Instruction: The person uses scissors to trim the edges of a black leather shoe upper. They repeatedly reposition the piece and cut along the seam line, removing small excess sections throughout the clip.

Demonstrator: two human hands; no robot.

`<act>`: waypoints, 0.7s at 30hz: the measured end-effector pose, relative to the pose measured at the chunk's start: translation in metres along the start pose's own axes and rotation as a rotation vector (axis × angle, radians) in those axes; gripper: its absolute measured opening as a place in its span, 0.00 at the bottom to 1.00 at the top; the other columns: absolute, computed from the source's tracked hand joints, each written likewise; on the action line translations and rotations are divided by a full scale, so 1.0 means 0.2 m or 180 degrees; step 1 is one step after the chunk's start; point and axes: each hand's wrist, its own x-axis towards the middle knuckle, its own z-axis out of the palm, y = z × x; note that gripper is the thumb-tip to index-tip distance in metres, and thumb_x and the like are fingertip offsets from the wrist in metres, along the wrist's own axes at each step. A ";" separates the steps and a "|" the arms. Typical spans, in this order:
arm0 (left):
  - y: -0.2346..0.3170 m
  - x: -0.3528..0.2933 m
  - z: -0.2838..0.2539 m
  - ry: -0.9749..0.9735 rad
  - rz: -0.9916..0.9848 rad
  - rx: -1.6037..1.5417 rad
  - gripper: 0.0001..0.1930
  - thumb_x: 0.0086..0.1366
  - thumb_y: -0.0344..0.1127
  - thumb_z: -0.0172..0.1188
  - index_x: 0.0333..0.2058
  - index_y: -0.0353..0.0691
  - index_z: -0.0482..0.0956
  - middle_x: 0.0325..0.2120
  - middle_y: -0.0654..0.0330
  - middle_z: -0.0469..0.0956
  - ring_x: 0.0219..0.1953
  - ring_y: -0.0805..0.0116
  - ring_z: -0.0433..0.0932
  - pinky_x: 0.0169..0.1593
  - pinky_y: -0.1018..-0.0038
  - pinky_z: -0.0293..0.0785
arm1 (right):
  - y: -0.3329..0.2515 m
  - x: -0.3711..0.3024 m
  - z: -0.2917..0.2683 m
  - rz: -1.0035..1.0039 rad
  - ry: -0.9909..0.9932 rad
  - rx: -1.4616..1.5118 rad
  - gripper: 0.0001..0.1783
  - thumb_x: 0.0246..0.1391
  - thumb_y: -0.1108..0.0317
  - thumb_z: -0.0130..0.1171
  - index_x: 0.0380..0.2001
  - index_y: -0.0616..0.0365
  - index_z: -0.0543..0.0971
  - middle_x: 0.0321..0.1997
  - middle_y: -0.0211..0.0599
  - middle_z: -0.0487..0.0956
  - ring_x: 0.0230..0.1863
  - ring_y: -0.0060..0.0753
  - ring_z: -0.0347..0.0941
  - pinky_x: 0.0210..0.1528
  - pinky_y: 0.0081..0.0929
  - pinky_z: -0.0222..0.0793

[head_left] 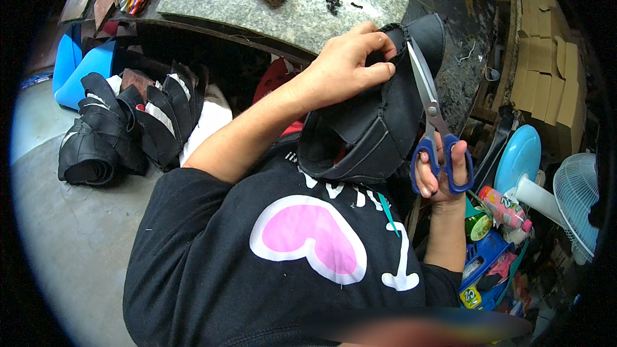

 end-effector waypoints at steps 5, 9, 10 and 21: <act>0.01 0.00 0.01 0.0059 0.0125 0.0180 0.11 0.57 0.36 0.59 0.34 0.35 0.74 0.32 0.59 0.68 0.38 0.69 0.71 0.44 0.75 0.66 | 0.03 0.01 0.05 -0.0254 0.0526 -0.0561 0.36 0.51 0.33 0.53 0.29 0.63 0.71 0.11 0.32 0.68 0.09 0.23 0.63 0.12 0.16 0.61; 0.01 -0.01 0.03 0.0162 0.0148 0.0222 0.10 0.56 0.36 0.61 0.34 0.36 0.75 0.32 0.58 0.70 0.38 0.67 0.73 0.45 0.75 0.67 | 0.01 0.03 0.05 -0.0486 0.0955 -0.1527 0.35 0.52 0.35 0.54 0.28 0.64 0.71 0.11 0.32 0.68 0.09 0.23 0.65 0.12 0.16 0.62; 0.01 -0.02 0.03 0.0249 0.0139 0.0131 0.10 0.56 0.36 0.61 0.34 0.36 0.76 0.32 0.58 0.70 0.38 0.66 0.73 0.45 0.75 0.67 | 0.01 0.03 0.05 -0.0494 0.0803 -0.1318 0.35 0.52 0.35 0.53 0.29 0.64 0.71 0.12 0.33 0.69 0.10 0.23 0.65 0.13 0.16 0.62; 0.01 -0.02 0.04 0.0392 0.0196 0.0130 0.11 0.54 0.36 0.62 0.34 0.36 0.76 0.32 0.57 0.70 0.39 0.65 0.73 0.46 0.74 0.67 | -0.02 -0.06 0.01 -0.0118 0.0290 -0.0536 0.38 0.56 0.31 0.41 0.33 0.63 0.67 0.10 0.33 0.67 0.09 0.26 0.63 0.13 0.17 0.62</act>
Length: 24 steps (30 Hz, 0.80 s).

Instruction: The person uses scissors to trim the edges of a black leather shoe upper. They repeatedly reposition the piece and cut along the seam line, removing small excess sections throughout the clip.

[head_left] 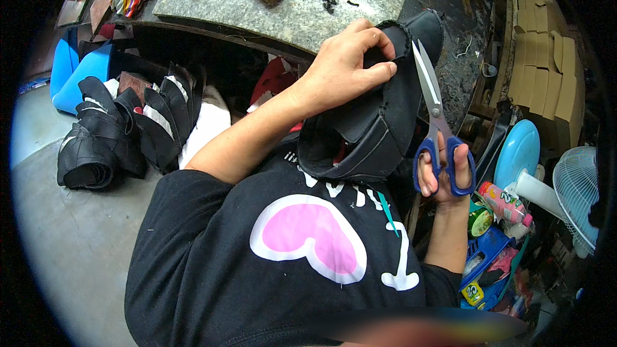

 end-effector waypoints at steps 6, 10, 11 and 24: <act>0.01 0.00 -0.01 -0.0170 -0.0037 -0.0003 0.11 0.52 0.35 0.62 0.33 0.37 0.75 0.33 0.57 0.70 0.40 0.65 0.73 0.47 0.74 0.67 | -0.09 0.00 -0.05 0.0206 -0.0249 0.0391 0.39 0.56 0.31 0.42 0.34 0.65 0.70 0.11 0.36 0.68 0.10 0.26 0.64 0.14 0.19 0.63; 0.01 0.01 -0.01 -0.0205 -0.0051 -0.0020 0.11 0.52 0.34 0.61 0.33 0.36 0.75 0.34 0.57 0.70 0.41 0.65 0.73 0.48 0.75 0.67 | -0.11 -0.02 -0.07 0.0276 -0.0236 0.0291 0.38 0.56 0.32 0.42 0.34 0.65 0.69 0.10 0.34 0.68 0.08 0.26 0.63 0.12 0.18 0.61; 0.01 0.01 -0.01 -0.0215 -0.0087 -0.0037 0.11 0.52 0.34 0.61 0.33 0.36 0.75 0.34 0.57 0.70 0.41 0.65 0.73 0.48 0.75 0.67 | -0.11 -0.02 -0.07 0.0271 -0.0250 0.0279 0.38 0.56 0.32 0.42 0.34 0.65 0.69 0.10 0.34 0.68 0.08 0.26 0.63 0.12 0.17 0.61; 0.01 0.02 -0.02 -0.0354 -0.0112 0.0004 0.11 0.49 0.32 0.61 0.32 0.36 0.75 0.34 0.57 0.70 0.41 0.64 0.73 0.48 0.75 0.67 | -0.13 -0.02 -0.11 0.0490 -0.0285 0.0264 0.38 0.55 0.31 0.43 0.32 0.64 0.69 0.09 0.33 0.68 0.08 0.26 0.62 0.12 0.17 0.61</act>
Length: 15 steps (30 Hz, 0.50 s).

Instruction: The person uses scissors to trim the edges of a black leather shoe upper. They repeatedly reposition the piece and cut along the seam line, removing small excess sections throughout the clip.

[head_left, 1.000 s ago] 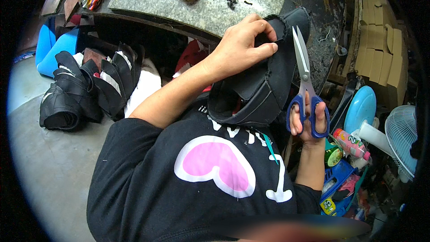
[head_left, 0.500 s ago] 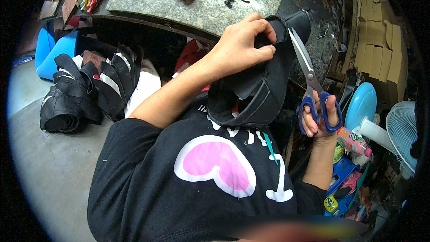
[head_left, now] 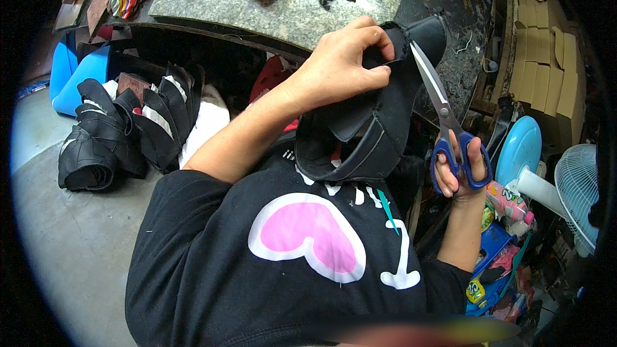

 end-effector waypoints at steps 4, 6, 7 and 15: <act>0.00 0.00 0.00 -0.0016 0.0065 0.0016 0.12 0.48 0.32 0.61 0.32 0.36 0.74 0.33 0.57 0.70 0.40 0.64 0.74 0.47 0.74 0.67 | -0.02 -0.01 0.00 0.0040 -0.0035 -0.0067 0.38 0.55 0.32 0.44 0.32 0.64 0.69 0.09 0.34 0.68 0.07 0.26 0.62 0.11 0.17 0.61; 0.00 0.00 0.01 -0.0019 0.0111 0.0074 0.12 0.48 0.32 0.61 0.33 0.36 0.74 0.34 0.57 0.70 0.40 0.63 0.74 0.47 0.74 0.68 | -0.03 -0.02 0.00 0.0103 0.0083 -0.0199 0.37 0.55 0.32 0.44 0.32 0.64 0.69 0.09 0.34 0.68 0.07 0.26 0.62 0.11 0.17 0.61; 0.00 0.00 0.01 -0.0041 0.0111 0.0122 0.12 0.48 0.32 0.61 0.33 0.36 0.74 0.34 0.56 0.70 0.40 0.63 0.74 0.46 0.73 0.68 | -0.03 -0.03 0.01 0.0115 0.0074 -0.0162 0.37 0.55 0.32 0.45 0.32 0.64 0.69 0.09 0.34 0.68 0.07 0.25 0.62 0.11 0.17 0.61; 0.01 0.00 0.01 -0.0382 0.0197 0.0346 0.13 0.46 0.32 0.62 0.32 0.37 0.74 0.33 0.56 0.71 0.38 0.61 0.75 0.44 0.72 0.70 | 0.04 0.09 0.03 -0.0196 0.0323 -0.0580 0.38 0.52 0.32 0.50 0.31 0.65 0.70 0.10 0.32 0.68 0.08 0.23 0.63 0.12 0.17 0.62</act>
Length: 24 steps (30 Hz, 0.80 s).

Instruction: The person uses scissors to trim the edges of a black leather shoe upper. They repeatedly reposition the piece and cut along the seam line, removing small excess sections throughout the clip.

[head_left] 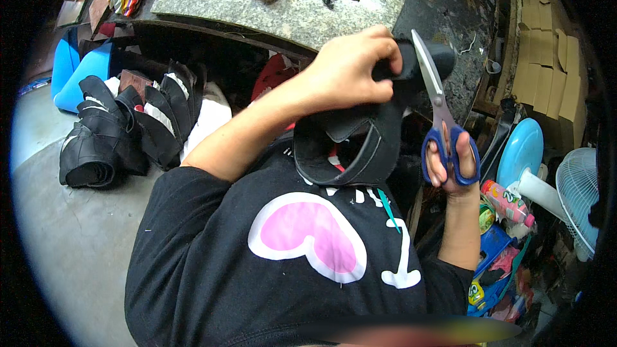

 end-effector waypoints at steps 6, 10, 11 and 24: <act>-0.02 0.01 0.01 0.0340 -0.0009 -0.0286 0.13 0.47 0.32 0.62 0.33 0.37 0.75 0.33 0.56 0.72 0.39 0.62 0.75 0.45 0.72 0.70 | 0.02 0.01 0.02 -0.0400 0.0441 -0.0234 0.38 0.48 0.32 0.55 0.30 0.64 0.70 0.10 0.32 0.67 0.07 0.22 0.62 0.11 0.17 0.61; -0.02 0.00 0.02 0.0372 -0.0056 -0.0169 0.13 0.47 0.33 0.62 0.33 0.37 0.75 0.33 0.56 0.72 0.39 0.61 0.75 0.46 0.72 0.69 | 0.01 -0.06 0.02 -0.0415 0.0274 0.0102 0.38 0.50 0.33 0.55 0.32 0.65 0.69 0.13 0.35 0.69 0.10 0.23 0.65 0.13 0.19 0.65; -0.02 0.00 0.02 0.0392 -0.0030 -0.0134 0.12 0.47 0.33 0.62 0.33 0.37 0.75 0.33 0.56 0.72 0.39 0.61 0.75 0.46 0.72 0.69 | 0.01 -0.08 0.02 -0.0350 0.0273 0.0030 0.38 0.50 0.33 0.54 0.32 0.65 0.69 0.13 0.35 0.69 0.10 0.23 0.66 0.13 0.19 0.65; -0.01 0.00 0.02 0.0339 -0.0007 -0.0087 0.13 0.46 0.32 0.62 0.32 0.37 0.75 0.33 0.56 0.72 0.39 0.59 0.76 0.45 0.71 0.70 | -0.03 -0.16 -0.04 0.0203 -0.0026 0.0367 0.38 0.53 0.33 0.50 0.32 0.67 0.69 0.11 0.36 0.69 0.08 0.24 0.63 0.11 0.18 0.62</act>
